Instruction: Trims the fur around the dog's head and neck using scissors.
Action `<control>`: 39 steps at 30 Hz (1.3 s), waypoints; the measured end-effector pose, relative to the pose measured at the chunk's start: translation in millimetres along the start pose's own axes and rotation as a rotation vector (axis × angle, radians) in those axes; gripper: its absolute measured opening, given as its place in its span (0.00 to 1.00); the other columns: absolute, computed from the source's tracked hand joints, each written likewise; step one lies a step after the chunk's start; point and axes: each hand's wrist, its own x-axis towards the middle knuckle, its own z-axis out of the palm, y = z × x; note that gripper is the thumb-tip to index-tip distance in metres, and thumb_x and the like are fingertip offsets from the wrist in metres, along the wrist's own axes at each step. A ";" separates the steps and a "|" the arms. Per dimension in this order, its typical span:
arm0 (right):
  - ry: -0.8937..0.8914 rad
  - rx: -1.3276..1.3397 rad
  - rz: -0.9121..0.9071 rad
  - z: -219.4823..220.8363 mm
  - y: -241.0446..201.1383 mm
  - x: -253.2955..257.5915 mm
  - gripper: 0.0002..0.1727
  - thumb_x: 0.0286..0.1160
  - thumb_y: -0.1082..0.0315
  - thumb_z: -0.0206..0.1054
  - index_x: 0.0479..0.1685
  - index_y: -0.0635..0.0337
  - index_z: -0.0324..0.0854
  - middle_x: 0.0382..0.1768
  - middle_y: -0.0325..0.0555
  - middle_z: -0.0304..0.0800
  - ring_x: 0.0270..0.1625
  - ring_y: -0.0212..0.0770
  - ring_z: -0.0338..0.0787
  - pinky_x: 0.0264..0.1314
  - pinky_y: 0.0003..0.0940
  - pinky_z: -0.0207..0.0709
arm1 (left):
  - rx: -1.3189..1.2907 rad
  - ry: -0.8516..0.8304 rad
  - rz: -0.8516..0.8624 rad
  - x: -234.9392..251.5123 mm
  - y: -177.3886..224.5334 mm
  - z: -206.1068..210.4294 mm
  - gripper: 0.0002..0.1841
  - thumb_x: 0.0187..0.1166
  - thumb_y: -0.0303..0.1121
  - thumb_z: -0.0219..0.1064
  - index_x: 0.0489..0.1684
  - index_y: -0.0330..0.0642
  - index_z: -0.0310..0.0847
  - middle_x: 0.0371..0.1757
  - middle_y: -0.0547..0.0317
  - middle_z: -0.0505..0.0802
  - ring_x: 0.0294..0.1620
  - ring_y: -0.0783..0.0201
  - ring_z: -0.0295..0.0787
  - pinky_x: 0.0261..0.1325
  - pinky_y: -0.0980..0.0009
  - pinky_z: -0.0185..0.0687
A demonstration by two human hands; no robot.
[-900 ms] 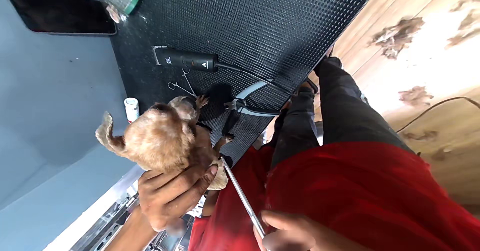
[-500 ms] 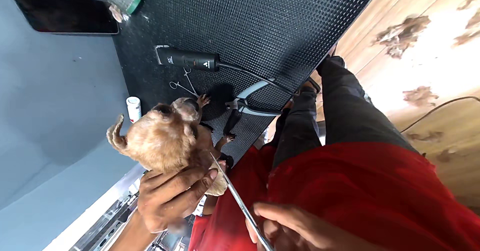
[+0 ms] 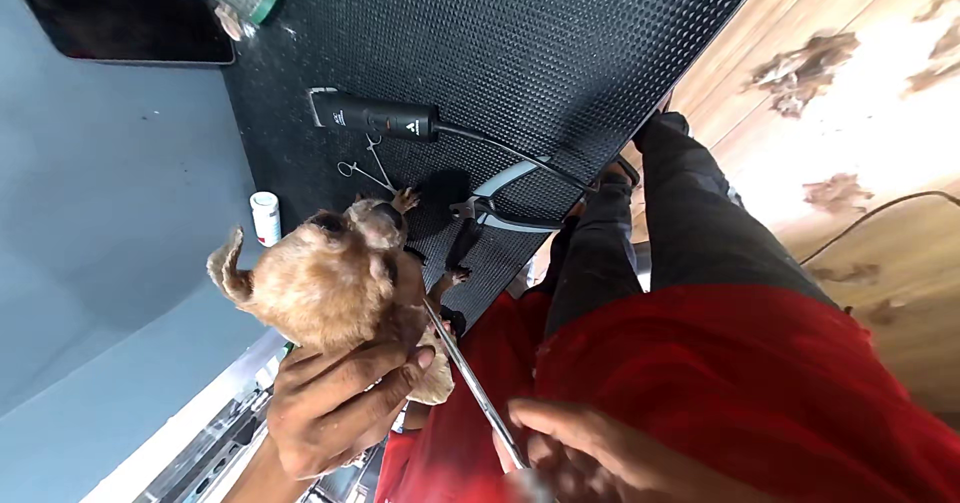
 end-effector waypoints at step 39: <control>0.466 -0.835 -0.431 -29.3 41.9 26.8 0.12 0.75 0.60 0.68 0.52 0.54 0.80 0.37 0.37 0.87 0.38 0.28 0.89 0.39 0.26 0.88 | -0.225 0.155 -0.316 6.1 -1.7 -50.0 0.05 0.79 0.35 0.73 0.46 0.55 0.93 0.52 0.71 0.93 0.52 0.69 0.92 0.53 0.72 0.91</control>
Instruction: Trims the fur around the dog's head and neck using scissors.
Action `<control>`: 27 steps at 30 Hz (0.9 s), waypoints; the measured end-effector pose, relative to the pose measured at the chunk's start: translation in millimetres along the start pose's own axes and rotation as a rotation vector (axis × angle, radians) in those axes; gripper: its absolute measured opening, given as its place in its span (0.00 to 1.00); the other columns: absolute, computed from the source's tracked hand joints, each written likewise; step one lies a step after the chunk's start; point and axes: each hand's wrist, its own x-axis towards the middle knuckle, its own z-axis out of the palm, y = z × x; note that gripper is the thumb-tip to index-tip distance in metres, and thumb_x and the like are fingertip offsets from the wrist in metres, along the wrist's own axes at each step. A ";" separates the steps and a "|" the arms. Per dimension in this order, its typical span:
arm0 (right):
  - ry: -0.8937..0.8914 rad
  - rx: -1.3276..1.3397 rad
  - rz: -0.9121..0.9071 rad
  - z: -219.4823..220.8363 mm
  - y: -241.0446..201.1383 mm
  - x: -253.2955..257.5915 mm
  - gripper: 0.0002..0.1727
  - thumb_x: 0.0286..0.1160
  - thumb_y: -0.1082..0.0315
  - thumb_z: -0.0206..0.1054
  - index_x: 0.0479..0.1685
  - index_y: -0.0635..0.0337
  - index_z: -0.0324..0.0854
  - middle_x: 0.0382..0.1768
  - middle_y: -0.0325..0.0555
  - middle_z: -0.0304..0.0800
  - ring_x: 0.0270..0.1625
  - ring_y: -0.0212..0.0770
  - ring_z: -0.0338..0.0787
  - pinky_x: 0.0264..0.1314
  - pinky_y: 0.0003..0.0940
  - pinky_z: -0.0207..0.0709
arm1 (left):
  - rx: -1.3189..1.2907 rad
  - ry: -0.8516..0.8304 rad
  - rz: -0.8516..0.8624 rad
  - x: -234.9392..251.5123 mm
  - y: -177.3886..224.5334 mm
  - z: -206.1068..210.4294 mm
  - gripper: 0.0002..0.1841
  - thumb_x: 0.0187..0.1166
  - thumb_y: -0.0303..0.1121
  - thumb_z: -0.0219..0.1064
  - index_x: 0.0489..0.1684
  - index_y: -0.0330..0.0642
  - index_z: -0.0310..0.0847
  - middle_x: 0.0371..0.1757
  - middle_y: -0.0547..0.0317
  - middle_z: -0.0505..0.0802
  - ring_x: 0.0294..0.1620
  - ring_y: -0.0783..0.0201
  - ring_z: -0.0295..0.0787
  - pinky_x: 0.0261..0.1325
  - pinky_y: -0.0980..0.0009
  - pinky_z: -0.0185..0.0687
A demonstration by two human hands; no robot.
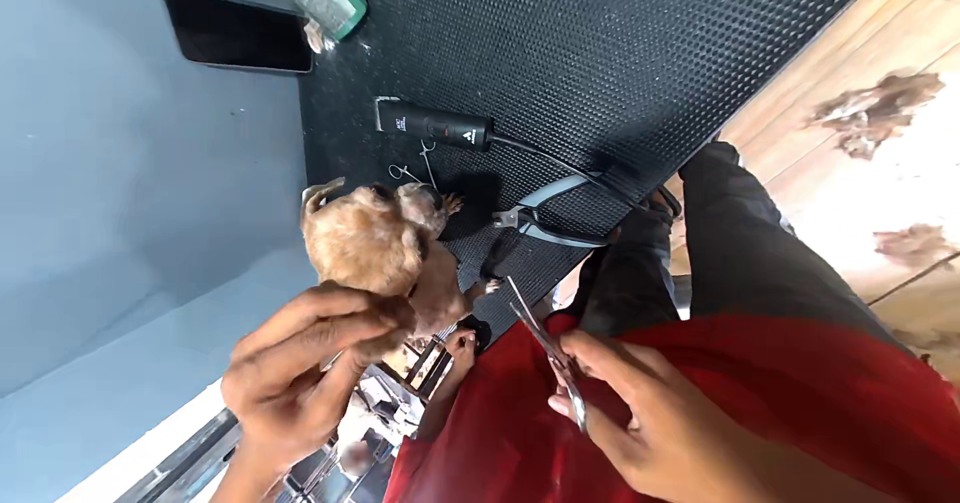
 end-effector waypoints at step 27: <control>-0.005 -0.262 -0.133 15.6 -41.3 72.3 0.20 0.60 0.62 0.68 0.57 0.45 0.83 0.30 0.26 0.85 0.30 0.23 0.86 0.30 0.26 0.84 | -0.252 0.245 -0.334 14.2 29.8 16.7 0.06 0.80 0.31 0.71 0.46 0.41 0.91 0.41 0.58 0.93 0.33 0.66 0.89 0.39 0.72 0.90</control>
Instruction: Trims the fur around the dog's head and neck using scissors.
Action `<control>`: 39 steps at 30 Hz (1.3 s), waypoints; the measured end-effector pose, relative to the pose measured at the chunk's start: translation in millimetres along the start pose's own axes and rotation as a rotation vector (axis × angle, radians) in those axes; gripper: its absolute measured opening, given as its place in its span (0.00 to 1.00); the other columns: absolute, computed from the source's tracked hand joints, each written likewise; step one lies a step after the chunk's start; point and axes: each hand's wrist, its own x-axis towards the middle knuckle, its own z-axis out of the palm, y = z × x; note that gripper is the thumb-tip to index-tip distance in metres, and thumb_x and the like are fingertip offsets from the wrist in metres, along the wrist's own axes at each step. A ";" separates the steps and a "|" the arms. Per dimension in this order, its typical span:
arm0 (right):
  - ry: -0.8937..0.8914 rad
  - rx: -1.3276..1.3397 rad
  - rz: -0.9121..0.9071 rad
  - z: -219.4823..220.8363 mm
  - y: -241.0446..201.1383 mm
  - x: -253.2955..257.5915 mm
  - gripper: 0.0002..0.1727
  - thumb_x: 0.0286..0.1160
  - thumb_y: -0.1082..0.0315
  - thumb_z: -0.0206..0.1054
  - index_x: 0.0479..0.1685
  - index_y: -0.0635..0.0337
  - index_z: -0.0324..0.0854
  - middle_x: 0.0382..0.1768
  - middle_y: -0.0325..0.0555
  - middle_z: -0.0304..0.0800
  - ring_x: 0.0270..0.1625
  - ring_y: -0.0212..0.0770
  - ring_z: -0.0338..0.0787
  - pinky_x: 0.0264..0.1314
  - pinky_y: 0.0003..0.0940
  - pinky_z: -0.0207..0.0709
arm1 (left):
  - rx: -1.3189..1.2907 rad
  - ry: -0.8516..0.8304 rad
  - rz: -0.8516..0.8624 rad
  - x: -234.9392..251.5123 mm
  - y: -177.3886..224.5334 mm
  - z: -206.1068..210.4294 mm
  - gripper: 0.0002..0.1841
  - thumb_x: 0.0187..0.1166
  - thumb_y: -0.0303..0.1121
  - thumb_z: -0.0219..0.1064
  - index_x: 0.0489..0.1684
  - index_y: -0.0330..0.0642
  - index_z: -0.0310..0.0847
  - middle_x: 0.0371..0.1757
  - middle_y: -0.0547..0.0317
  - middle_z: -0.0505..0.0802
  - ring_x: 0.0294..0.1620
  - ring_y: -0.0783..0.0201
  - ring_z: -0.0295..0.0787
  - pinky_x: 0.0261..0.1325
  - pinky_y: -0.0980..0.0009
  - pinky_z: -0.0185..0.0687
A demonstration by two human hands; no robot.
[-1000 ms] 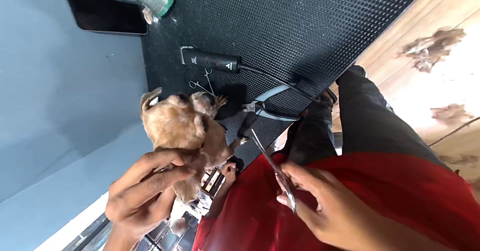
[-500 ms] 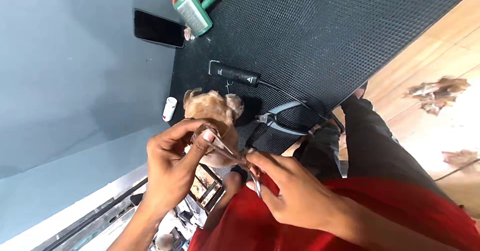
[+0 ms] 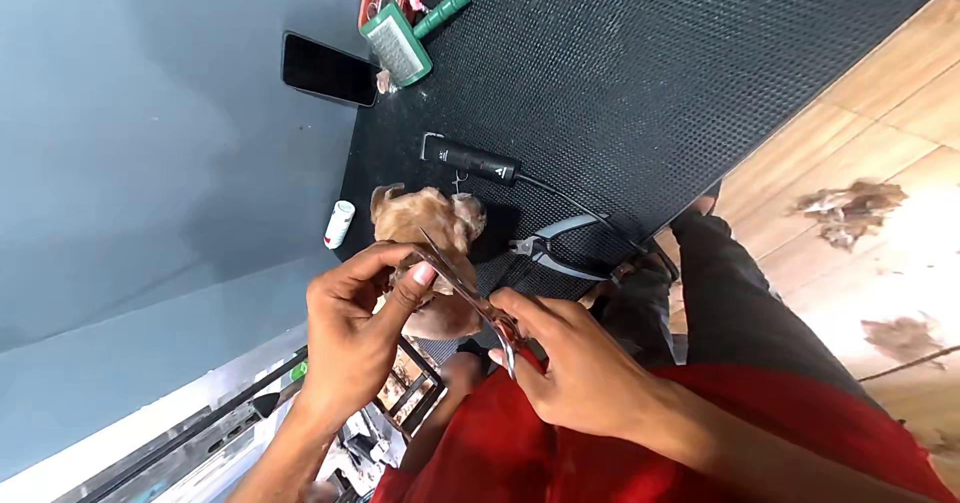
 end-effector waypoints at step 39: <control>-0.155 -0.214 0.071 -87.9 -13.8 53.9 0.25 0.74 0.73 0.66 0.73 0.59 0.78 0.49 0.42 0.92 0.44 0.37 0.93 0.50 0.39 0.92 | -0.325 0.396 0.071 -41.8 -29.5 45.1 0.07 0.84 0.36 0.62 0.43 0.46 0.86 0.43 0.62 0.90 0.43 0.65 0.88 0.46 0.66 0.88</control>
